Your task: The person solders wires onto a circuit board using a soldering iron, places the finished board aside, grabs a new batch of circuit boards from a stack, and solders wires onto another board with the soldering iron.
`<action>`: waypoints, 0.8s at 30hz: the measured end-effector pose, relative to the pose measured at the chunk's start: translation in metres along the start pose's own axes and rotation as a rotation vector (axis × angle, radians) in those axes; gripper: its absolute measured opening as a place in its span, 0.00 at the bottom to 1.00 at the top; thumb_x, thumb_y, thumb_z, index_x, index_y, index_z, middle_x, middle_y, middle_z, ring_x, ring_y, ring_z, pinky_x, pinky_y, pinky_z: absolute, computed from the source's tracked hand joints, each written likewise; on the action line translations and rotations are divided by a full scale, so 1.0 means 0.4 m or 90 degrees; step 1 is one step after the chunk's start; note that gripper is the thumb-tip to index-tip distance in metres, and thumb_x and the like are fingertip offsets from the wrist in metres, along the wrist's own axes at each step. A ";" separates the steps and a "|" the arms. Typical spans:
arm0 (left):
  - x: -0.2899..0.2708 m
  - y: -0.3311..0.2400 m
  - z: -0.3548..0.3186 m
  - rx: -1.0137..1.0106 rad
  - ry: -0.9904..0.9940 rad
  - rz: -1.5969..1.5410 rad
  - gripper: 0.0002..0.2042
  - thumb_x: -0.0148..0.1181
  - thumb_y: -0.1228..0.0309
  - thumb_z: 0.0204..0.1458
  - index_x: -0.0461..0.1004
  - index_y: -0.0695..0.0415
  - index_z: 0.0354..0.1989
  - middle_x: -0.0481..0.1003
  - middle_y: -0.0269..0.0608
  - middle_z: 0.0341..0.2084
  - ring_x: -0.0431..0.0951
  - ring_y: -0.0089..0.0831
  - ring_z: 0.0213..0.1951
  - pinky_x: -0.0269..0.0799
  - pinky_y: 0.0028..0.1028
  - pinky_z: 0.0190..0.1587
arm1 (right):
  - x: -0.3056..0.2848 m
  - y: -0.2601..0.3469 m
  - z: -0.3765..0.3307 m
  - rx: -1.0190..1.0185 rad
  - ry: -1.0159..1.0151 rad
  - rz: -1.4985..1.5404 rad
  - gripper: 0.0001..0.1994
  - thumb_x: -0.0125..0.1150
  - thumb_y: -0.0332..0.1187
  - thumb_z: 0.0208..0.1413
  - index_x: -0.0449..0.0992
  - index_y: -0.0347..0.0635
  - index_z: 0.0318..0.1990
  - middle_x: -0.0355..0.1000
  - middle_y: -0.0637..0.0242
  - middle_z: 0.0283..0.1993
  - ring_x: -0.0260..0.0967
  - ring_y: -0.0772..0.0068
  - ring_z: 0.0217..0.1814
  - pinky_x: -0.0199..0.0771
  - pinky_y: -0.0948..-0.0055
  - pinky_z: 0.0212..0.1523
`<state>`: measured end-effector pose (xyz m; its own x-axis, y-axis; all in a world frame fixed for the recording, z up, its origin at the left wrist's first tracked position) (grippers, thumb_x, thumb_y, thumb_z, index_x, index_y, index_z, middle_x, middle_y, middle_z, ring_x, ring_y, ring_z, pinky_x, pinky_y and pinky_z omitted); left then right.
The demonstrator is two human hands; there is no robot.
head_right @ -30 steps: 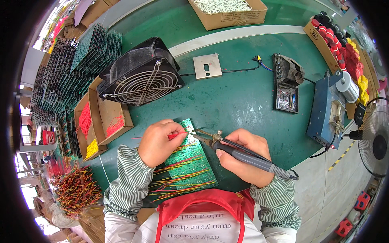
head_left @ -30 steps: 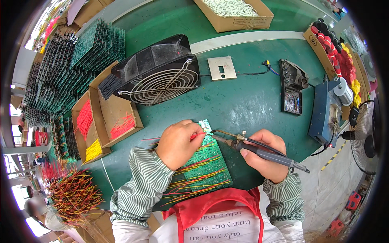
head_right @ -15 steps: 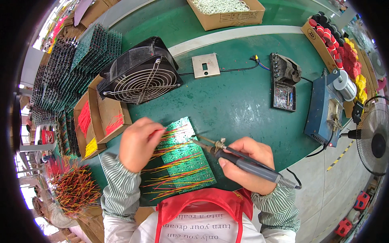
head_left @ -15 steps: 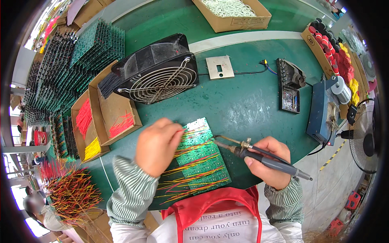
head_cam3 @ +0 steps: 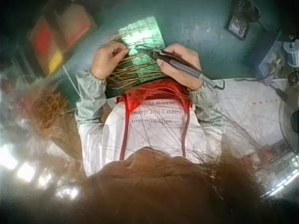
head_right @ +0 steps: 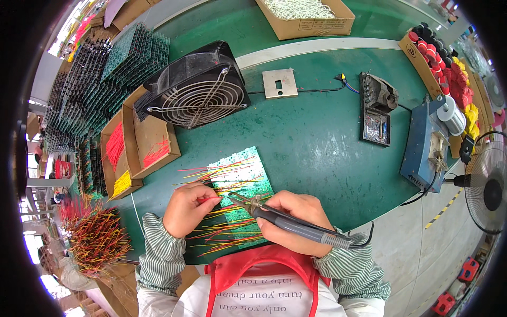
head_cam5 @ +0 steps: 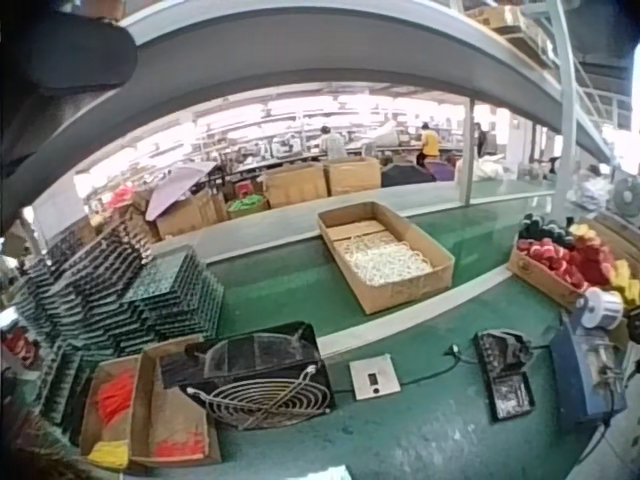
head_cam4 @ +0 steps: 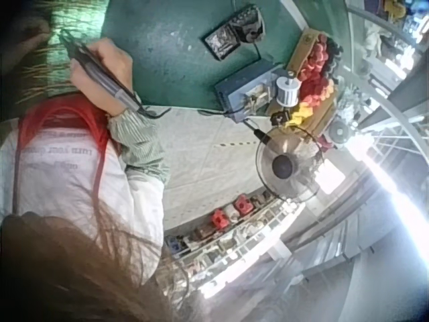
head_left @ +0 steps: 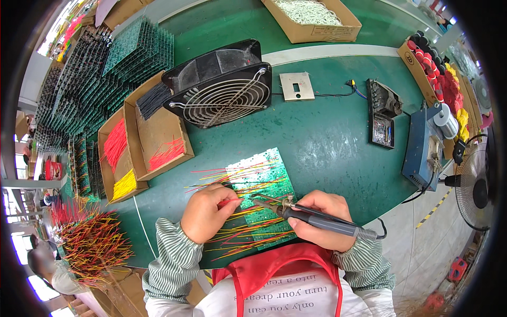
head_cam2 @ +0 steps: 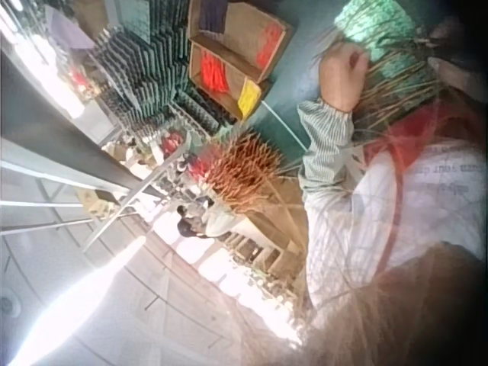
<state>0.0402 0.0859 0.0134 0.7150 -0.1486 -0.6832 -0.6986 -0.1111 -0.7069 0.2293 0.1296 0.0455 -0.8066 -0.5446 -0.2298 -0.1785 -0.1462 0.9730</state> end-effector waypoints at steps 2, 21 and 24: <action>0.000 0.003 0.001 -0.002 0.002 0.000 0.05 0.63 0.75 0.46 0.75 0.64 0.28 0.73 0.41 0.22 0.74 0.29 0.24 0.69 0.25 0.28 | 0.006 -0.001 0.001 -0.009 -0.001 -0.005 0.10 0.66 0.28 0.40 0.71 0.39 0.28 0.70 0.67 0.20 0.66 0.77 0.18 0.65 0.78 0.21; 0.017 0.045 0.014 -0.101 0.084 -0.104 0.06 0.63 0.73 0.47 0.74 0.63 0.28 0.73 0.41 0.21 0.75 0.27 0.23 0.70 0.24 0.28 | 0.014 -0.006 0.017 0.000 0.020 0.001 0.10 0.67 0.29 0.40 0.70 0.38 0.29 0.70 0.68 0.20 0.66 0.77 0.17 0.65 0.78 0.20; 0.018 0.045 0.014 -0.098 0.085 -0.122 0.06 0.63 0.73 0.47 0.74 0.63 0.28 0.72 0.40 0.21 0.74 0.26 0.23 0.70 0.24 0.28 | 0.014 -0.006 0.018 0.002 0.027 -0.004 0.10 0.67 0.29 0.41 0.70 0.38 0.28 0.70 0.68 0.20 0.66 0.77 0.17 0.65 0.77 0.21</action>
<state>0.0328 0.0883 -0.0053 0.8314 -0.2380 -0.5021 -0.5544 -0.2963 -0.7777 0.2212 0.1331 0.0421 -0.7805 -0.5786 -0.2369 -0.1853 -0.1479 0.9715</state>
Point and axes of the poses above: each hand's wrist, its own z-axis towards the middle knuckle, its own x-axis out of the palm, y = z × x, the point moved 10 cm from there along z, towards the middle knuckle
